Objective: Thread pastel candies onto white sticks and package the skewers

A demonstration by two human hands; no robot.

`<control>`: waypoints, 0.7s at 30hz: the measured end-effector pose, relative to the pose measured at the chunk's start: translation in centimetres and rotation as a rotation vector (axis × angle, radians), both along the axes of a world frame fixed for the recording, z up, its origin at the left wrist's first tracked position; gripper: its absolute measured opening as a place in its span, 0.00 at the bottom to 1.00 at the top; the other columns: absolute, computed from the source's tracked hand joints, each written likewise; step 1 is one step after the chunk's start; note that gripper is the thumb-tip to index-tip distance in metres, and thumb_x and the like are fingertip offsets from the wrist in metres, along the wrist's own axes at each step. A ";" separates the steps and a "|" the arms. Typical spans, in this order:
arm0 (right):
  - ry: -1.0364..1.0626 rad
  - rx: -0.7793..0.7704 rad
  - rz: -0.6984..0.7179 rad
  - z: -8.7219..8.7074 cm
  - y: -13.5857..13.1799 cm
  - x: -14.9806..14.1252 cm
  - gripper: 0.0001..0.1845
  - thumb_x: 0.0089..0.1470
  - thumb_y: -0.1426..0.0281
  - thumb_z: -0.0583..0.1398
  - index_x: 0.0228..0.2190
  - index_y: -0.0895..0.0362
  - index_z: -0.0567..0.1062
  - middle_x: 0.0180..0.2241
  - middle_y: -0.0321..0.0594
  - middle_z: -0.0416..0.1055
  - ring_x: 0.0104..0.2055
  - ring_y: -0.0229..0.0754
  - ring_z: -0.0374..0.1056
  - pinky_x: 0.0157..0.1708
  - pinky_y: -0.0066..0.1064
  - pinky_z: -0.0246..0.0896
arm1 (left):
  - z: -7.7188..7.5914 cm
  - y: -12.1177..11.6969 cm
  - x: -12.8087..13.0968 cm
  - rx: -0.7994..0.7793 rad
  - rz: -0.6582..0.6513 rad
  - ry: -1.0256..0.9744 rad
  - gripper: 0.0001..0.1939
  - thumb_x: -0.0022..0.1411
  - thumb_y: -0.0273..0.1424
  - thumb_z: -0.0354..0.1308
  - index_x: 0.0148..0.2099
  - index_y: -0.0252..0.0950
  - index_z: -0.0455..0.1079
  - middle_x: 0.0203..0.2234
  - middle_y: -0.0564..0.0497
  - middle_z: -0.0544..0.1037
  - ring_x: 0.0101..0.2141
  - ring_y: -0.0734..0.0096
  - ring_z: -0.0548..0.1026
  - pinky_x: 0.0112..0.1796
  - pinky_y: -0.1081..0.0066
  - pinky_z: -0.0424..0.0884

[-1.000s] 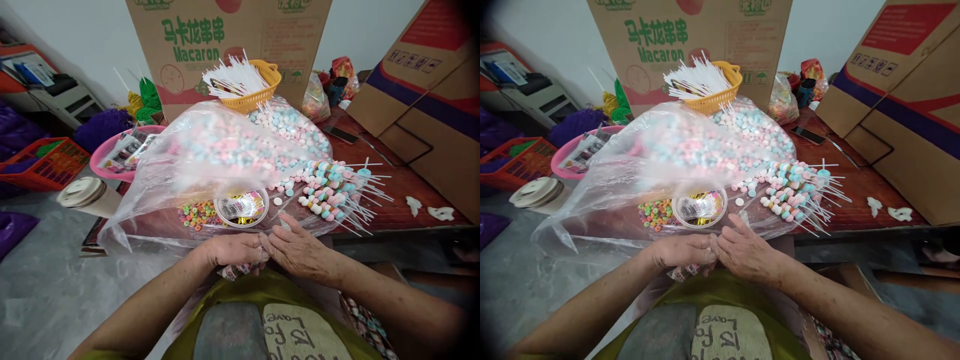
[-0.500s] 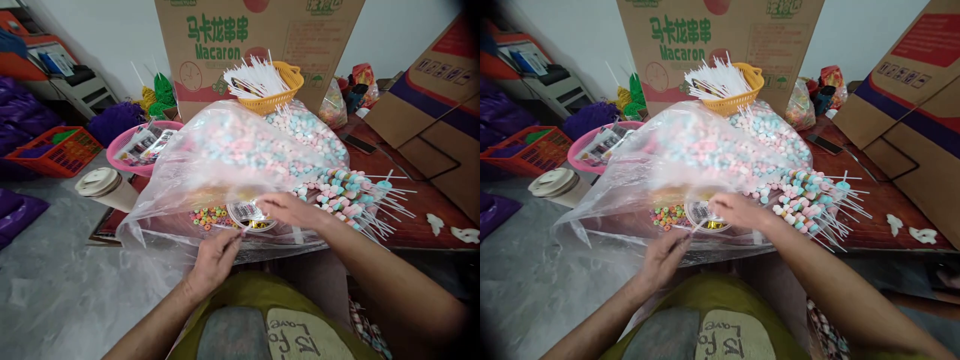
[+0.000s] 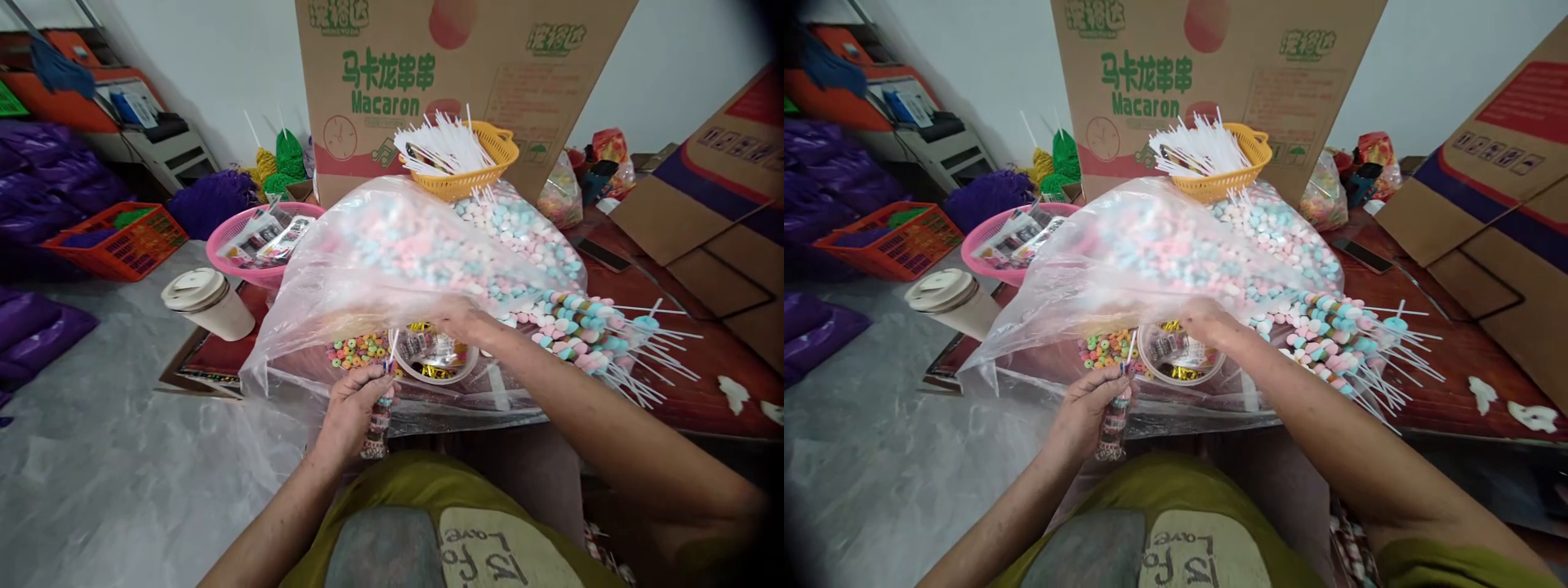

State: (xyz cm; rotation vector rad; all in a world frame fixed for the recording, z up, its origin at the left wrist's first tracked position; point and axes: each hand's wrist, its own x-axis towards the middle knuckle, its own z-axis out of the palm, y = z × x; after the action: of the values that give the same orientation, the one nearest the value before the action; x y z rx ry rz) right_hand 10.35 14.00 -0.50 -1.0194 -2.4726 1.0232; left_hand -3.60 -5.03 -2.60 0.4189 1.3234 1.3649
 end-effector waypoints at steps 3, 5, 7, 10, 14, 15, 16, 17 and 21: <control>0.039 -0.051 -0.078 1.3 -1.0 2.1 0.11 0.55 0.65 0.53 0.30 0.59 0.71 0.18 0.33 0.65 0.21 0.36 0.64 0.22 0.27 0.59 | 0.7 0.9 1.0 0.048 -0.051 -0.049 0.13 0.46 0.37 0.63 0.24 0.33 0.65 0.19 0.56 0.71 0.19 0.81 0.66 0.17 0.81 0.56; 0.098 -0.092 -0.115 1.8 -1.5 2.9 0.12 0.56 0.64 0.51 0.29 0.58 0.69 0.16 0.30 0.62 0.17 0.34 0.60 0.18 0.25 0.56 | 1.2 1.5 1.7 0.074 -0.093 -0.051 0.13 0.47 0.36 0.63 0.23 0.33 0.64 0.20 0.55 0.72 0.20 0.80 0.68 0.18 0.81 0.56; 0.170 -0.128 -0.149 1.8 -2.0 3.2 0.12 0.55 0.63 0.51 0.29 0.57 0.67 0.20 0.32 0.65 0.18 0.33 0.61 0.18 0.25 0.57 | 1.6 2.0 2.2 0.095 -0.105 -0.040 0.12 0.47 0.34 0.63 0.23 0.32 0.65 0.22 0.54 0.73 0.21 0.79 0.69 0.19 0.81 0.58; 0.247 -0.222 -0.136 1.5 -3.5 3.2 0.13 0.54 0.61 0.50 0.34 0.57 0.68 0.23 0.33 0.66 0.18 0.33 0.62 0.17 0.25 0.59 | 2.3 2.6 2.9 0.104 -0.080 -0.047 0.11 0.46 0.33 0.63 0.23 0.33 0.66 0.19 0.55 0.71 0.18 0.81 0.66 0.19 0.80 0.57; 0.320 -0.451 -0.019 0.8 -7.0 3.4 0.20 0.55 0.66 0.50 0.49 0.56 0.65 0.19 0.29 0.63 0.17 0.32 0.60 0.15 0.23 0.56 | 2.9 3.3 3.8 0.176 -0.136 -0.104 0.09 0.44 0.32 0.65 0.25 0.32 0.69 0.17 0.56 0.71 0.18 0.81 0.66 0.21 0.79 0.61; 0.351 -0.476 -0.017 0.6 -7.9 3.5 0.22 0.55 0.67 0.51 0.52 0.55 0.61 0.20 0.29 0.63 0.17 0.31 0.60 0.16 0.22 0.55 | 2.9 3.4 4.0 0.197 -0.156 -0.118 0.09 0.43 0.31 0.65 0.24 0.32 0.70 0.17 0.55 0.72 0.18 0.80 0.67 0.22 0.78 0.62; 0.380 -0.480 -0.032 0.5 -8.6 3.6 0.25 0.54 0.68 0.51 0.54 0.53 0.58 0.22 0.28 0.64 0.17 0.31 0.60 0.16 0.22 0.55 | 2.9 3.5 4.3 0.211 -0.155 -0.134 0.09 0.42 0.31 0.66 0.24 0.31 0.70 0.17 0.55 0.72 0.19 0.80 0.68 0.23 0.78 0.63; 0.397 -0.473 -0.060 0.3 -9.2 3.7 0.26 0.54 0.69 0.52 0.55 0.53 0.57 0.22 0.28 0.64 0.17 0.31 0.60 0.16 0.22 0.54 | 2.7 3.6 4.5 0.214 -0.131 -0.153 0.09 0.41 0.30 0.67 0.23 0.31 0.70 0.16 0.55 0.72 0.18 0.80 0.68 0.23 0.78 0.63; 0.281 -0.231 -0.155 0.1 -9.9 5.2 0.08 0.54 0.68 0.53 0.32 0.58 0.71 0.18 0.30 0.62 0.19 0.32 0.58 0.20 0.24 0.52 | 2.3 4.1 5.3 0.162 0.005 -0.244 0.14 0.34 0.28 0.70 0.26 0.32 0.70 0.16 0.55 0.73 0.18 0.80 0.68 0.21 0.79 0.63</control>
State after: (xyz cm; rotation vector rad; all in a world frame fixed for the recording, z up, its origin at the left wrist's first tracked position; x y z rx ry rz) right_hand 15.56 4.13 -0.36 -1.0329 -2.0543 1.3221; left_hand 1.66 -0.93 -0.31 0.3459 1.0195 1.4826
